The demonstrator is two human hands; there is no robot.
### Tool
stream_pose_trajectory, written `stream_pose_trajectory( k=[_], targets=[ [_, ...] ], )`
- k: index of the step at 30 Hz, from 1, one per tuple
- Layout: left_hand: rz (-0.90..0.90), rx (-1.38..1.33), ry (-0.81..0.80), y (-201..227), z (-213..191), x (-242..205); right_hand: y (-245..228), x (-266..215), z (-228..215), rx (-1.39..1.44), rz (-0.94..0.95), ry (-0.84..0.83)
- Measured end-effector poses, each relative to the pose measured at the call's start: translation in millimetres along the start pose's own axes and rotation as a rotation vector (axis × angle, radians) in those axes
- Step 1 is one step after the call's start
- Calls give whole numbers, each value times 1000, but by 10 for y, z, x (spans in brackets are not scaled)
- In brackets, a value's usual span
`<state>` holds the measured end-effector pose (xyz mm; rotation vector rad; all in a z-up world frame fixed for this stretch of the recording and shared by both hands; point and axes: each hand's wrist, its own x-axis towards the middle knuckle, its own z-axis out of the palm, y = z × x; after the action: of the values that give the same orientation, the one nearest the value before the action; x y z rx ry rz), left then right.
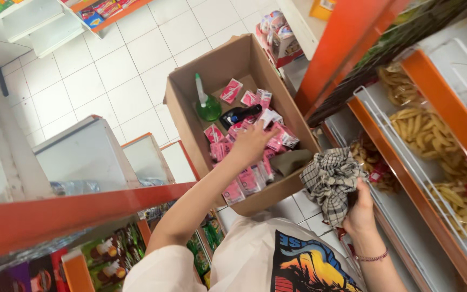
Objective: The person sprays a cleaning solution onto a cloth and wipes the orange edges of a refrigerated display shelf. They then pick up small pink cartons from a cardboard box, wipe them with the cloth, and use a handheld barcode scanner on them before placing them on the shelf.
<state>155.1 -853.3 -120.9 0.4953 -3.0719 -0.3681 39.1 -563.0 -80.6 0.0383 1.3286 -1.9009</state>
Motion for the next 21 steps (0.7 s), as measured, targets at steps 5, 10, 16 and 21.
stream_pose_trajectory(
  k=[5,10,16,21],
  targets=[
    [220,-21,-26,-176,175,252,58,322,260,-76,-81,37],
    [252,-110,-4,-411,91,203,145,707,528,-298,-274,-36],
    [160,-235,288,-640,-225,16,174,1146,1065,-1029,-752,-152],
    [-36,-408,555,-665,-705,-188,185,1158,1482,-1330,-866,-164]
  ],
)
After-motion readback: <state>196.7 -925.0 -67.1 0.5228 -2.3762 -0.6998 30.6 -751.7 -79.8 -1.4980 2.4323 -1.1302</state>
